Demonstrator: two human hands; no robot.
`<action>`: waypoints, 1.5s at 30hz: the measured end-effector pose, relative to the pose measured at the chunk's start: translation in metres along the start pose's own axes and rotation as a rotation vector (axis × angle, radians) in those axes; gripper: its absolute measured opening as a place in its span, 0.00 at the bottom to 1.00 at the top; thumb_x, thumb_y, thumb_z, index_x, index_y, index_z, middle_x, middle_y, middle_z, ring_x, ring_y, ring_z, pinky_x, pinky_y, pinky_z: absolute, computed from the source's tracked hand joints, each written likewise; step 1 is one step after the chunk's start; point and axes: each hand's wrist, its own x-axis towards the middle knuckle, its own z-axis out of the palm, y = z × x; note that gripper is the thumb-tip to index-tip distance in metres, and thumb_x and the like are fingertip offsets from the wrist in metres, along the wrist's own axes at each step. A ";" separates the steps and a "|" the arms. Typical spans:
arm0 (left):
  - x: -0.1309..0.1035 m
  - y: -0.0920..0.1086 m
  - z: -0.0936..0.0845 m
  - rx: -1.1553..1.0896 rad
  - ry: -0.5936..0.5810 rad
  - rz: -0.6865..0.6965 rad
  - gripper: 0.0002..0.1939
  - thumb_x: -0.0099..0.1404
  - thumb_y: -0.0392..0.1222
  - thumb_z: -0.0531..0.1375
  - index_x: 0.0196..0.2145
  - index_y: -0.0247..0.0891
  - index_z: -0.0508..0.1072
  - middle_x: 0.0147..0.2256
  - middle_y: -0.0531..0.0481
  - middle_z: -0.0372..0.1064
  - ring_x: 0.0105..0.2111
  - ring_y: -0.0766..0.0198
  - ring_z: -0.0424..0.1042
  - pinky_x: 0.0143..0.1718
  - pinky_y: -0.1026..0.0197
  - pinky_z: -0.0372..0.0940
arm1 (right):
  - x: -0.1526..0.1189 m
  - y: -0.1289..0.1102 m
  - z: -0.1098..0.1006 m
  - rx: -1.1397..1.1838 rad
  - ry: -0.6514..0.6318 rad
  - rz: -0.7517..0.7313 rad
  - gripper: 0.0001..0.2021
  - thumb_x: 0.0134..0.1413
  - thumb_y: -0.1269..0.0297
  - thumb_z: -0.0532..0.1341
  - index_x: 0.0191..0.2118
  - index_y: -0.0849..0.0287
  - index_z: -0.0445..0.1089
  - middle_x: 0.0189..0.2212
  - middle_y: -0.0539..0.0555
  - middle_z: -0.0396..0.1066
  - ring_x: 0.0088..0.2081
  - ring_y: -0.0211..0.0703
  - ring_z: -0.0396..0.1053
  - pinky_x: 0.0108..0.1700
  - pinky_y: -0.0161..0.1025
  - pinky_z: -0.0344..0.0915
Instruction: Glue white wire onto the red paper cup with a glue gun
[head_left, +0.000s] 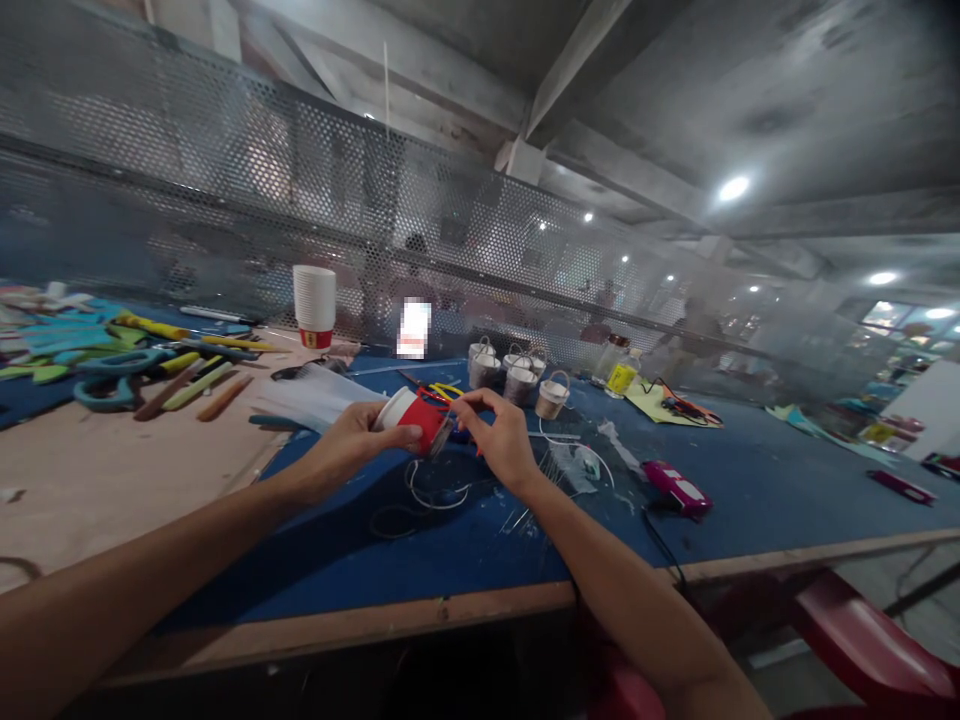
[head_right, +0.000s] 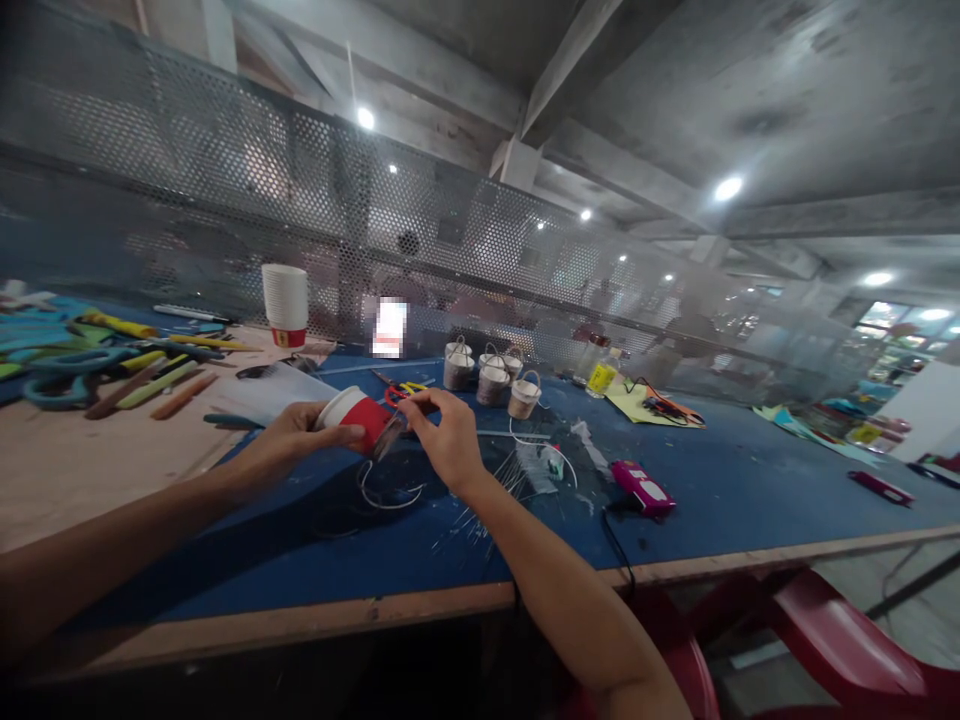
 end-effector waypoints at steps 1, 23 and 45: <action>0.000 0.000 0.000 -0.003 -0.003 -0.001 0.07 0.54 0.43 0.70 0.29 0.37 0.80 0.26 0.53 0.78 0.27 0.64 0.72 0.33 0.64 0.65 | 0.000 0.000 0.000 0.004 -0.004 0.006 0.12 0.59 0.53 0.61 0.36 0.57 0.73 0.29 0.51 0.74 0.30 0.40 0.72 0.33 0.35 0.68; -0.002 0.002 -0.001 0.067 0.017 0.009 0.09 0.54 0.45 0.70 0.29 0.36 0.79 0.27 0.50 0.78 0.27 0.62 0.72 0.33 0.63 0.65 | 0.000 0.007 0.001 0.056 -0.026 0.027 0.12 0.60 0.53 0.60 0.34 0.57 0.72 0.24 0.48 0.71 0.30 0.39 0.70 0.39 0.36 0.67; -0.004 0.003 -0.002 0.061 0.001 0.025 0.10 0.53 0.45 0.70 0.29 0.36 0.77 0.26 0.51 0.76 0.25 0.63 0.70 0.30 0.63 0.62 | 0.000 0.013 0.002 0.030 -0.074 0.052 0.13 0.59 0.53 0.61 0.34 0.59 0.74 0.26 0.49 0.74 0.30 0.39 0.72 0.39 0.35 0.67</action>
